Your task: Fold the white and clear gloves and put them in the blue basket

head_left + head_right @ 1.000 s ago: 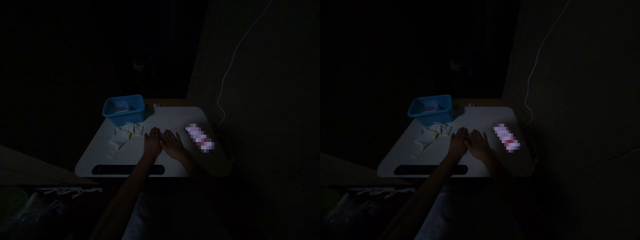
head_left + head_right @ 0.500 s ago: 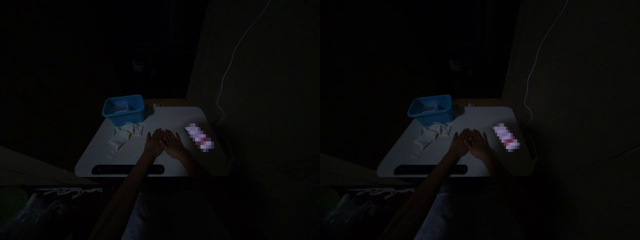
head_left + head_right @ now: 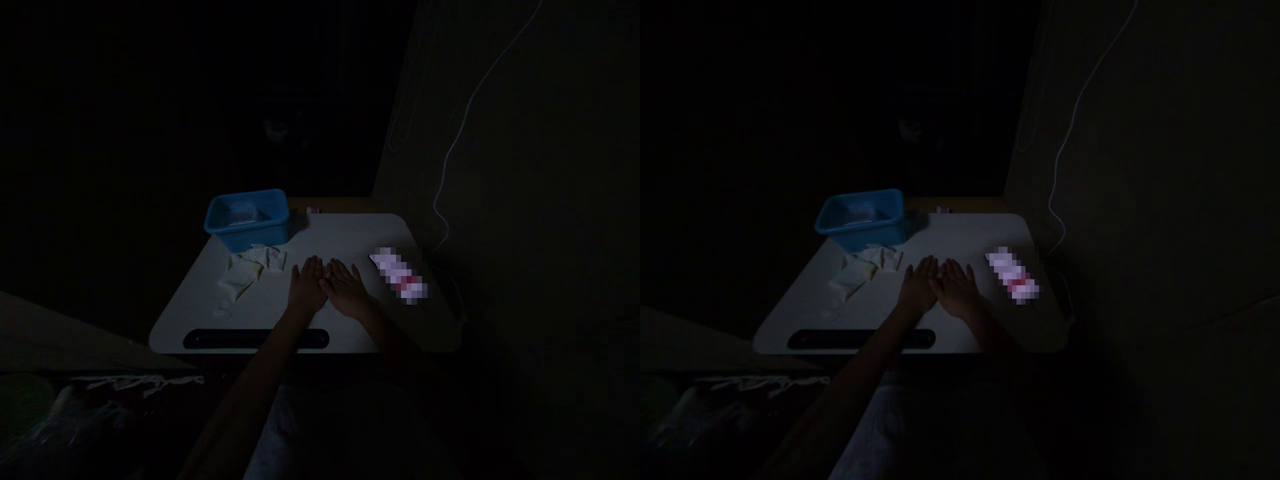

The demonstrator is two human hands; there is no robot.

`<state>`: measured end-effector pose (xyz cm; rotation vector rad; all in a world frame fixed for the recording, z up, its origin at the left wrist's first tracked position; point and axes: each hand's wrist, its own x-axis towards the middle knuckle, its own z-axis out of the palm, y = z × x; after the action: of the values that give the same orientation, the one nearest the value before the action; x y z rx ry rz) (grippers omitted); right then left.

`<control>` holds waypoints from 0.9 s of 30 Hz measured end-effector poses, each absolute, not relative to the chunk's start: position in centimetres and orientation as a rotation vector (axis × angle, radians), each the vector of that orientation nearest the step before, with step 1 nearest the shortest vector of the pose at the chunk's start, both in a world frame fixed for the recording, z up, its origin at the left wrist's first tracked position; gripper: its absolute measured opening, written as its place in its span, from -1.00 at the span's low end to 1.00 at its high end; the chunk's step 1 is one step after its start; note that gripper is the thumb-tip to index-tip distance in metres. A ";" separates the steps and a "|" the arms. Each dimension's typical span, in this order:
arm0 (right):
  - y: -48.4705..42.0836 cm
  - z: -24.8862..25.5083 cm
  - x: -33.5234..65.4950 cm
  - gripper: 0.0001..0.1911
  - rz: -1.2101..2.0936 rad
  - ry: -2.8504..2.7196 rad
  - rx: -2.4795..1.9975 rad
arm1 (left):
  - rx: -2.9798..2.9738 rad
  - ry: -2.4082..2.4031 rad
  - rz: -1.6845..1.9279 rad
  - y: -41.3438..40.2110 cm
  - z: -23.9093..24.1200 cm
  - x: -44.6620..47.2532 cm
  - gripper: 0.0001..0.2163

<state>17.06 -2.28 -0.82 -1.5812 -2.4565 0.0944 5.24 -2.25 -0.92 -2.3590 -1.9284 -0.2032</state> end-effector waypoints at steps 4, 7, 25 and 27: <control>-2.3 -0.8 17.1 -0.38 0.063 -2.487 -1.547 | -2.283 -2.008 -0.198 -2.2 -0.8 5.3 -0.49; -2.4 -0.8 17.1 -0.39 0.068 -2.479 -1.563 | -2.264 -2.036 -0.183 -2.2 -0.8 5.4 -0.48; -1.4 -0.6 18.1 -0.62 0.086 -2.113 -1.667 | -2.248 -1.984 -0.263 -2.5 -0.8 5.5 -0.49; -1.3 -0.6 18.3 -0.65 0.084 -2.077 -1.677 | -2.245 -1.982 -0.275 -2.5 -0.8 5.5 -0.49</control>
<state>18.32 -1.27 -0.64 -1.6766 -2.0773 0.0837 5.52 -2.51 -0.79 -2.2449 -1.9825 -0.2746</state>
